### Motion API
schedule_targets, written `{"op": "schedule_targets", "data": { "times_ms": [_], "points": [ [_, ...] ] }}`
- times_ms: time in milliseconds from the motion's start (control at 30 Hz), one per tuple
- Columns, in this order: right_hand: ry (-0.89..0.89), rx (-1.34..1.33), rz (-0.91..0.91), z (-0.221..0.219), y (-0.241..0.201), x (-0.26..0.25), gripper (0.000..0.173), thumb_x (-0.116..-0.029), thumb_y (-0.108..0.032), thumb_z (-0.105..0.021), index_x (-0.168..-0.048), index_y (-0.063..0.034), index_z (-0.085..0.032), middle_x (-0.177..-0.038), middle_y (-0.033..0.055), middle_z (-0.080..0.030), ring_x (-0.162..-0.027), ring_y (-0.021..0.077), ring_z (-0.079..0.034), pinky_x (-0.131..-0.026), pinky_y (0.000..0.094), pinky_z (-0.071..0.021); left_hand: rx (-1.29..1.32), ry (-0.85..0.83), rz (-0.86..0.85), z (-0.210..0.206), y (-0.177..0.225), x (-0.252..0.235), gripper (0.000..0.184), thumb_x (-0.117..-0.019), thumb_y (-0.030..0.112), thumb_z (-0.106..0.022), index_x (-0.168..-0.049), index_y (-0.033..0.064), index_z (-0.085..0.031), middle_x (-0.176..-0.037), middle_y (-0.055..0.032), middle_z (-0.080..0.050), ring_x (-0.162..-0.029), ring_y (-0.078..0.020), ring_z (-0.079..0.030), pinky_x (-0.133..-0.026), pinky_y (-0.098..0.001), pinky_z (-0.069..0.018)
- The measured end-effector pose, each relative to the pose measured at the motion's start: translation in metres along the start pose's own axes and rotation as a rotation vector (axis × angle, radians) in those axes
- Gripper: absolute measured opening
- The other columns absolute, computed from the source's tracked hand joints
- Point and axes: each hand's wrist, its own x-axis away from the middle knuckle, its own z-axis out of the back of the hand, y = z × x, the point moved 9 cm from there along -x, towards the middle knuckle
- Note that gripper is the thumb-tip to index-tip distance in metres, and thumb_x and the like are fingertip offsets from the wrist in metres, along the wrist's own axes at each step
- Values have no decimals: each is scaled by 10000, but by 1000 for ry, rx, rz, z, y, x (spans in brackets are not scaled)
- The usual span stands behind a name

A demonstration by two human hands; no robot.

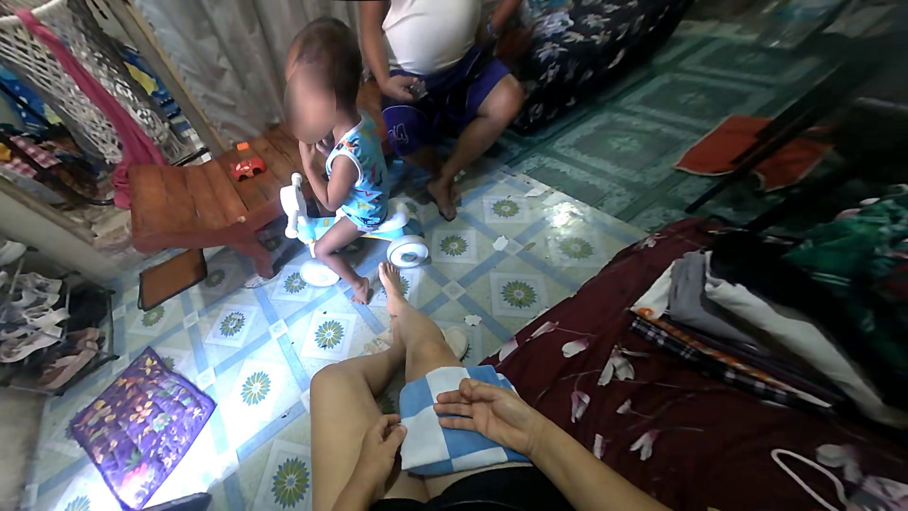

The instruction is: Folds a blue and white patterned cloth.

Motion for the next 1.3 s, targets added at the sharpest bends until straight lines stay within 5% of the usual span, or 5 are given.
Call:
{"op": "schedule_targets", "data": {
  "times_ms": [1300],
  "points": [
    [6, 6, 0, -1, 0, 2, 291, -1076, -61, -238, -925, -68, -487, -1045, 163, -727, -1039, 338, -719, -927, 504, -574, 6, 5, 6, 0, -1, 0, 345, -1060, 116, -505, -1355, -62, -521, -1144, -170, -655, -962, -179, -665, -870, -354, -558]
  ]
}}
